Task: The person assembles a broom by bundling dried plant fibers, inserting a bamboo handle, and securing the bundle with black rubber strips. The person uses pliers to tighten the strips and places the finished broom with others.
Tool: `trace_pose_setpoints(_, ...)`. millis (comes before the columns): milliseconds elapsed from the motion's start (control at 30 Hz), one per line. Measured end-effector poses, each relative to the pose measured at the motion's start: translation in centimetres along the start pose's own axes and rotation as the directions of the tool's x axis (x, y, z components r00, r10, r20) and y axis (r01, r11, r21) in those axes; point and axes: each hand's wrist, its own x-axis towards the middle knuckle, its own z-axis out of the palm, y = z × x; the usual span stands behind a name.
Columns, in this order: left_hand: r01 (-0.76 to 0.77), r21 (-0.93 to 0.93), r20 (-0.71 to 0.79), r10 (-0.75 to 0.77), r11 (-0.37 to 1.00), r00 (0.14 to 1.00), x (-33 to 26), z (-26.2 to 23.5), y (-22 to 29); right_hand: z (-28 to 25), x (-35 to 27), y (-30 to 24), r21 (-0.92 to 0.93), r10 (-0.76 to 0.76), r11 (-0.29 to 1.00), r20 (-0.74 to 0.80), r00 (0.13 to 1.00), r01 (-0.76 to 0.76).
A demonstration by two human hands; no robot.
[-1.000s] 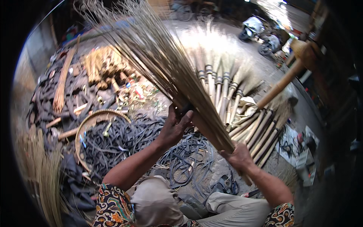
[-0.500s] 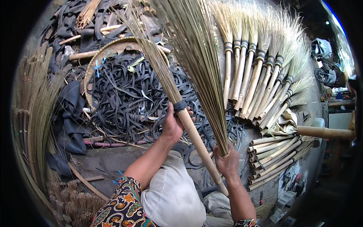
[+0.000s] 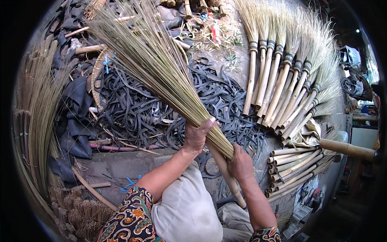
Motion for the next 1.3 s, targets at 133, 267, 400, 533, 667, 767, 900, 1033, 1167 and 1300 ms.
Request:
trace_pose_setpoints(133,-0.059,-0.018,-0.001,0.059,0.998,0.998,-0.2,0.0,0.3,-4.2,2.2,-0.1,0.349,-0.269,0.916,0.176,0.947,0.196)
trace_pose_setpoints(267,0.055,0.004,0.096,-0.055,0.998,0.994,-0.5,-0.4,0.1,-4.5,4.7,-2.8,0.622,-0.031,0.776,0.2,0.979,-0.103)
trace_pose_setpoints(400,-0.001,0.118,0.215,-0.024,0.993,0.976,-0.7,-0.8,0.3,-2.3,6.3,-5.0,0.598,0.066,0.795,0.086,0.994,-0.104)
trace_pose_setpoints(533,0.04,0.086,0.227,-0.059,0.995,0.972,-0.9,-1.0,0.9,-2.3,5.9,-5.3,0.643,0.014,0.755,0.176,0.984,-0.125)
trace_pose_setpoints(667,0.084,0.046,0.213,-0.092,0.995,0.973,-1.0,-0.7,1.2,-3.1,6.5,-5.2,0.611,-0.24,0.79,0.229,0.943,0.052)
trace_pose_setpoints(767,0.13,-0.013,0.229,-0.124,0.991,0.966,-0.9,-0.6,1.4,-3.1,8.0,-5.4,0.727,-0.275,0.687,0.29,0.917,-0.024)
trace_pose_setpoints(900,0.098,0.08,0.197,-0.113,0.992,0.974,-0.8,-0.9,1.4,-2.6,8.5,-5.8,0.608,-0.131,0.781,0.383,0.914,-0.143)
trace_pose_setpoints(1033,0.061,0.117,0.214,-0.086,0.991,0.973,-0.6,-1.4,1.4,-2.2,8.1,-5.9,0.743,-0.2,0.657,0.333,0.921,-0.127)
trace_pose_setpoints(1167,-0.04,0.195,0.292,-0.019,0.98,0.956,-0.3,-1.8,1.7,-2.3,8.8,-5.4,0.795,-0.301,0.576,0.424,0.854,-0.191)
trace_pose_setpoints(1300,0.186,0.056,0.314,-0.194,0.981,0.929,-0.3,-1.8,2.0,-2.4,9.3,-5.4,0.751,-0.298,0.631,0.468,0.832,-0.196)
